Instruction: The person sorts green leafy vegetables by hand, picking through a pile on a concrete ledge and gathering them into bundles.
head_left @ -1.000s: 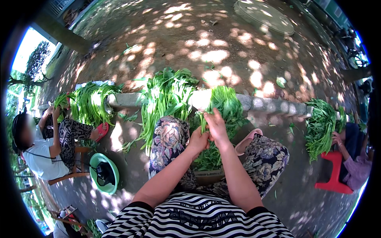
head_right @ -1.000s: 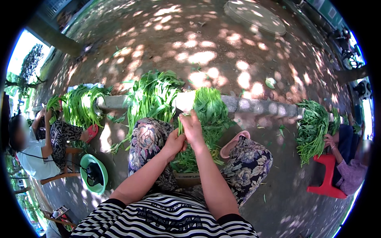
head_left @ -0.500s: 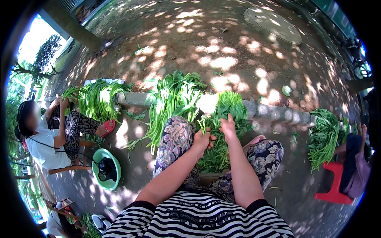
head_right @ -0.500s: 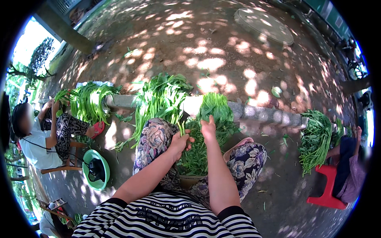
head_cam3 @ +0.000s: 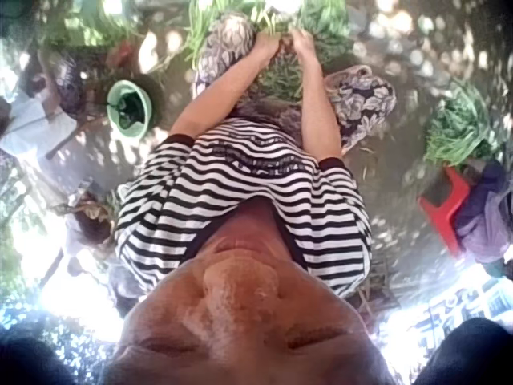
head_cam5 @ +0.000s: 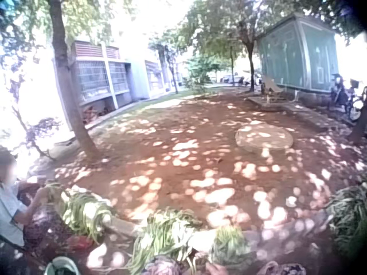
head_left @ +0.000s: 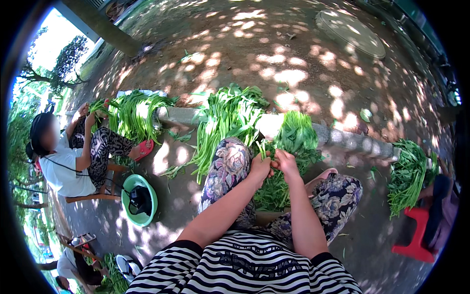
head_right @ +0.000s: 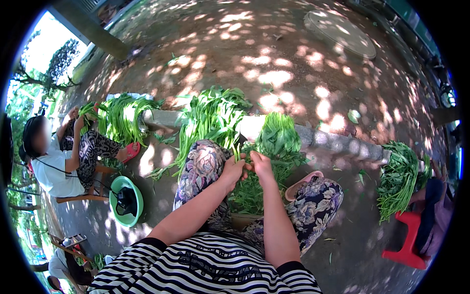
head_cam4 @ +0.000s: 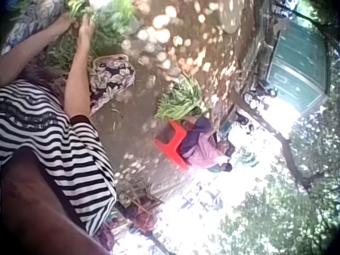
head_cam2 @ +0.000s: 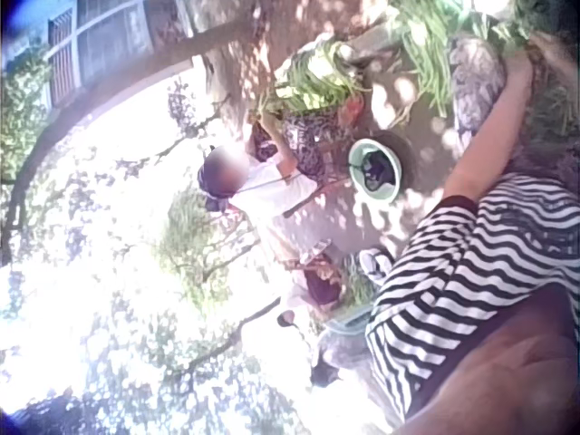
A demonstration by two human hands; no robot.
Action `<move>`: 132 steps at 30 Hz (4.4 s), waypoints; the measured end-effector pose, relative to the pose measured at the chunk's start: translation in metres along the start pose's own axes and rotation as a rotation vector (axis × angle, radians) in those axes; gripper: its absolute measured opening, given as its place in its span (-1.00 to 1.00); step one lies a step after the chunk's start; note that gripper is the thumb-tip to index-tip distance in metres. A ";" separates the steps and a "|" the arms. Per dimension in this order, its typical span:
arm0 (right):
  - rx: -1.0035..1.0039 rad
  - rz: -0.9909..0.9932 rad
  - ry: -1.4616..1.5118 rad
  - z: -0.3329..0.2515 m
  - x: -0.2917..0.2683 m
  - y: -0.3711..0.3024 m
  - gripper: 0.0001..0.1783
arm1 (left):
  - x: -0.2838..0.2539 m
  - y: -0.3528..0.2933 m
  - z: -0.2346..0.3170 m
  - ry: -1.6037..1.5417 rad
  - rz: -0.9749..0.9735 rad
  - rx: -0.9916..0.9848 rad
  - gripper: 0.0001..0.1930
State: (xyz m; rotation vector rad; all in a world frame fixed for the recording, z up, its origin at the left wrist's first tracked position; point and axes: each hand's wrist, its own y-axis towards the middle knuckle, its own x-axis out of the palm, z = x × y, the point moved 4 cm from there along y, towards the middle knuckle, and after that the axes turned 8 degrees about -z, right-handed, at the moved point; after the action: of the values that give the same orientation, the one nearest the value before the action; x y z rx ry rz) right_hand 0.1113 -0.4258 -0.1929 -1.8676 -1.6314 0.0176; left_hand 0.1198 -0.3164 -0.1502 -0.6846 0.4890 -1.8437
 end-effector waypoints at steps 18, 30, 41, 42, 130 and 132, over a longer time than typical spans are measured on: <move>0.152 -0.228 -0.065 -0.002 0.006 -0.027 -0.68 | 0.014 0.003 -0.004 0.603 -0.011 0.126 -0.52; -0.083 0.020 0.091 -0.021 -0.024 -0.003 -0.82 | 0.043 0.029 0.017 0.710 -0.032 0.323 -0.39; -0.103 0.201 -0.259 -0.063 -0.080 0.068 -0.77 | 0.055 0.042 0.012 0.691 -0.047 0.203 -0.38; -0.125 0.206 -0.336 -0.065 -0.083 0.075 -0.76 | 0.054 0.042 0.007 0.665 -0.061 0.171 -0.39; 0.157 0.351 -0.747 -0.034 -0.216 0.178 -0.25 | 0.031 0.261 0.011 0.408 0.261 -0.258 -0.20; 0.202 0.262 -0.716 -0.043 -0.198 0.176 -0.22 | 0.028 0.266 0.008 0.428 0.274 -0.283 -0.15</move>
State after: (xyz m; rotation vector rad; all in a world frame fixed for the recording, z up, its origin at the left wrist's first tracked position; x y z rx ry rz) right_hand 0.2402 -0.6242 -0.3197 -2.0166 -1.7108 1.0254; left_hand 0.3032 -0.4376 -0.3028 -0.3770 1.0855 -1.6722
